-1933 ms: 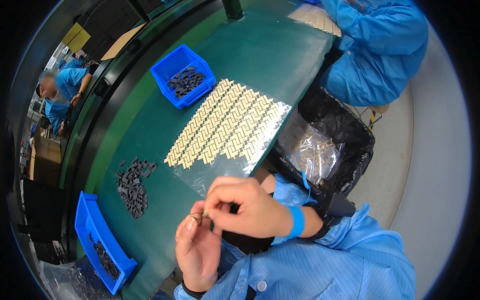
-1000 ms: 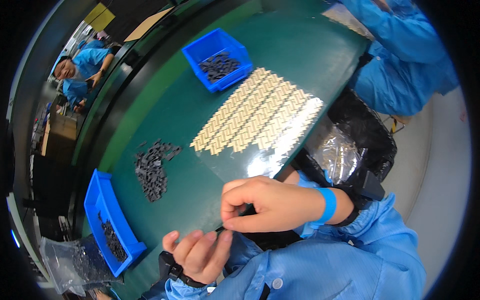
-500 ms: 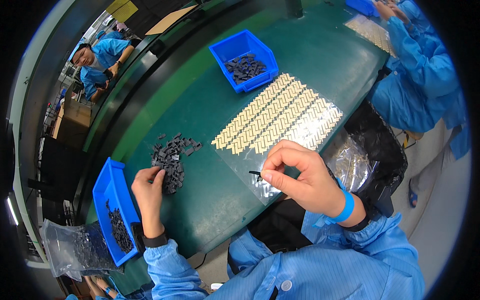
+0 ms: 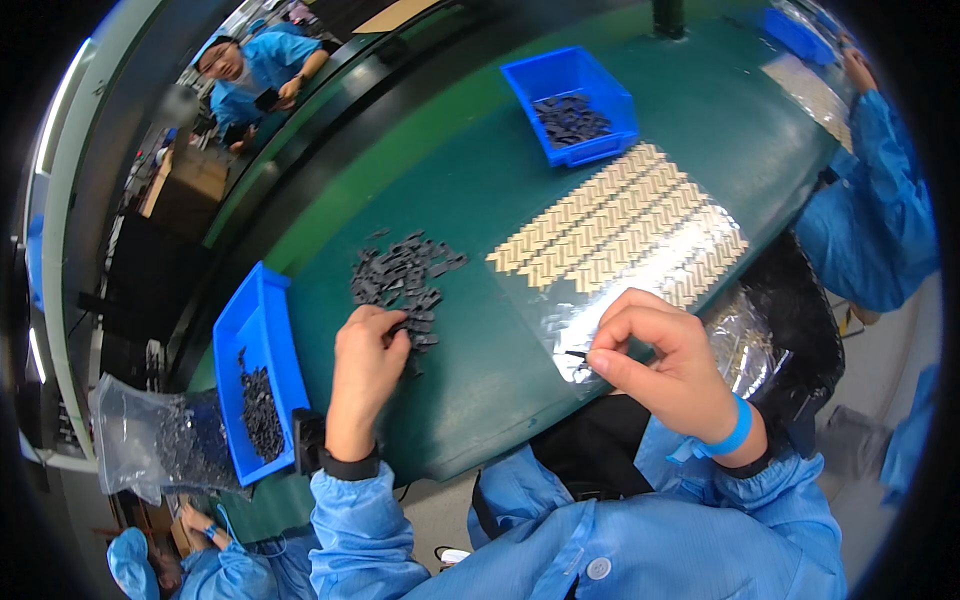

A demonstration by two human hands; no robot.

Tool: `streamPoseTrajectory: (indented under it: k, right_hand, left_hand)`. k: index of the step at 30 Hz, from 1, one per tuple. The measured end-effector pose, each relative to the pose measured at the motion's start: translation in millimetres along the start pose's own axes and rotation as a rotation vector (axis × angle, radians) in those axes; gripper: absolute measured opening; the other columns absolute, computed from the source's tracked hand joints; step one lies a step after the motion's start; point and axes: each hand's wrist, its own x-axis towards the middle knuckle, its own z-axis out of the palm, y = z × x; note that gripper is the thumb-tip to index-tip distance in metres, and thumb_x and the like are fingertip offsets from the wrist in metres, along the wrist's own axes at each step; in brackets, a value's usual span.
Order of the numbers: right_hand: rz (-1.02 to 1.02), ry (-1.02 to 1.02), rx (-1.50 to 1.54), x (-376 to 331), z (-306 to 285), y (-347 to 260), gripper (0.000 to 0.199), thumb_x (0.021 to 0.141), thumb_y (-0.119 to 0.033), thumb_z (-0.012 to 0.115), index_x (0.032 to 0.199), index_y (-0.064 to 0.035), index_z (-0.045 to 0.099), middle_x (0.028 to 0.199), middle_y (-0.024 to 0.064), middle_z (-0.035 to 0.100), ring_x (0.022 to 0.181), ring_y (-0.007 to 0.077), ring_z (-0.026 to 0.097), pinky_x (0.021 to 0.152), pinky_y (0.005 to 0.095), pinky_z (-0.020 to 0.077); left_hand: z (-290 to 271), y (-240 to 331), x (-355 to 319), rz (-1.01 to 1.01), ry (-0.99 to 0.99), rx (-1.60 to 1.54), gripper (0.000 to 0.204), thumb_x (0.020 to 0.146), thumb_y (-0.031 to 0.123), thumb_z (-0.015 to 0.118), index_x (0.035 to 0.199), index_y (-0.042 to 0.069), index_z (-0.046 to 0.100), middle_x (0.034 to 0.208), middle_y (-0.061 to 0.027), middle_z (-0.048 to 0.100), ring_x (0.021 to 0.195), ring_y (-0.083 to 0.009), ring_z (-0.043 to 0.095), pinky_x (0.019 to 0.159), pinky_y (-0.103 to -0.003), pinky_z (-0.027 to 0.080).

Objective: Assembling or sorting small plastic manufacturing components on a production line.

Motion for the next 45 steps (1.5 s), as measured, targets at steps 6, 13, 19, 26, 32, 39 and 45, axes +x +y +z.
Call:
streamPoseTrajectory:
  k: [6, 13, 19, 26, 32, 39, 45]
  right_hand:
    - [0.004, -0.028, 0.000, 0, 1, -2, 0.005, 0.078, -0.002, 0.061, 0.075, 0.0007, 0.058, 0.078, 0.0057, 0.055, 0.072, 0.0129, 0.052, 0.066, 0.0248, 0.0403]
    - [-0.039, -0.030, 0.000, 1, 4, 3, 0.003, 0.078, -0.002, 0.062, 0.077, 0.0001, 0.059, 0.078, 0.0053, 0.054, 0.072, 0.0133, 0.052, 0.066, 0.0250, 0.0406]
    - [-0.095, 0.050, 0.025, 1, 10, 8, 0.004, 0.078, -0.003, 0.063, 0.079, 0.0004, 0.060, 0.080, 0.0056, 0.054, 0.074, 0.0146, 0.053, 0.067, 0.0253, 0.0413]
    - [-0.390, 0.141, -0.014, 3, 40, -1, 0.024, 0.069, -0.005, 0.072, 0.090, -0.0016, 0.061, 0.089, 0.0091, 0.056, 0.080, 0.0210, 0.056, 0.069, 0.0282, 0.0439]
    - [-0.655, 0.205, -0.269, 4, 47, 3, 0.033, 0.066, -0.008, 0.076, 0.094, -0.0073, 0.059, 0.093, 0.0052, 0.061, 0.079, 0.0229, 0.056, 0.067, 0.0339, 0.0442]
    - [-0.669, 0.051, -0.278, 2, 29, 7, 0.024, 0.073, -0.010, 0.070, 0.094, -0.0039, 0.062, 0.089, 0.0058, 0.063, 0.080, 0.0212, 0.056, 0.067, 0.0338, 0.0444]
    - [-0.809, -0.050, -0.312, 4, 22, 1, 0.020, 0.077, -0.010, 0.064, 0.096, -0.0013, 0.062, 0.085, 0.0076, 0.062, 0.077, 0.0204, 0.057, 0.066, 0.0333, 0.0457]
  left_hand:
    - [-3, 5, 2, -0.152, 0.150, -0.176, 0.015, 0.066, -0.002, 0.064, 0.082, -0.002, 0.066, 0.078, -0.0098, 0.060, 0.060, -0.0154, 0.056, 0.057, -0.027, 0.047]
    - [-11, -12, -6, -0.280, 0.210, -0.295, 0.011, 0.072, -0.002, 0.067, 0.082, -0.003, 0.065, 0.078, -0.0097, 0.062, 0.061, -0.0135, 0.059, 0.055, -0.024, 0.047]
    - [-24, 29, -12, -0.502, 0.136, -1.384, 0.021, 0.085, 0.004, 0.058, 0.105, -0.003, 0.059, 0.087, -0.0134, 0.063, 0.069, -0.0172, 0.061, 0.065, -0.028, 0.052]
    - [-13, 103, -47, -0.670, -0.042, -2.066, 0.023, 0.088, 0.004, 0.051, 0.111, 0.005, 0.053, 0.097, -0.0145, 0.062, 0.082, -0.0202, 0.060, 0.079, -0.035, 0.050]
    - [-7, 132, -56, -0.685, -0.144, -2.120, 0.019, 0.087, 0.002, 0.053, 0.106, 0.005, 0.050, 0.096, -0.0091, 0.058, 0.096, -0.0187, 0.056, 0.085, -0.033, 0.048]
    - [-9, 130, -61, -0.601, -0.240, -2.066, 0.027, 0.085, 0.002, 0.055, 0.111, -0.002, 0.053, 0.103, -0.0146, 0.060, 0.097, -0.0253, 0.060, 0.088, -0.041, 0.047]
    - [-4, 123, -70, -0.540, -0.240, -1.798, 0.031, 0.081, -0.005, 0.059, 0.111, -0.006, 0.057, 0.100, -0.0181, 0.063, 0.089, -0.0248, 0.063, 0.082, -0.037, 0.052]
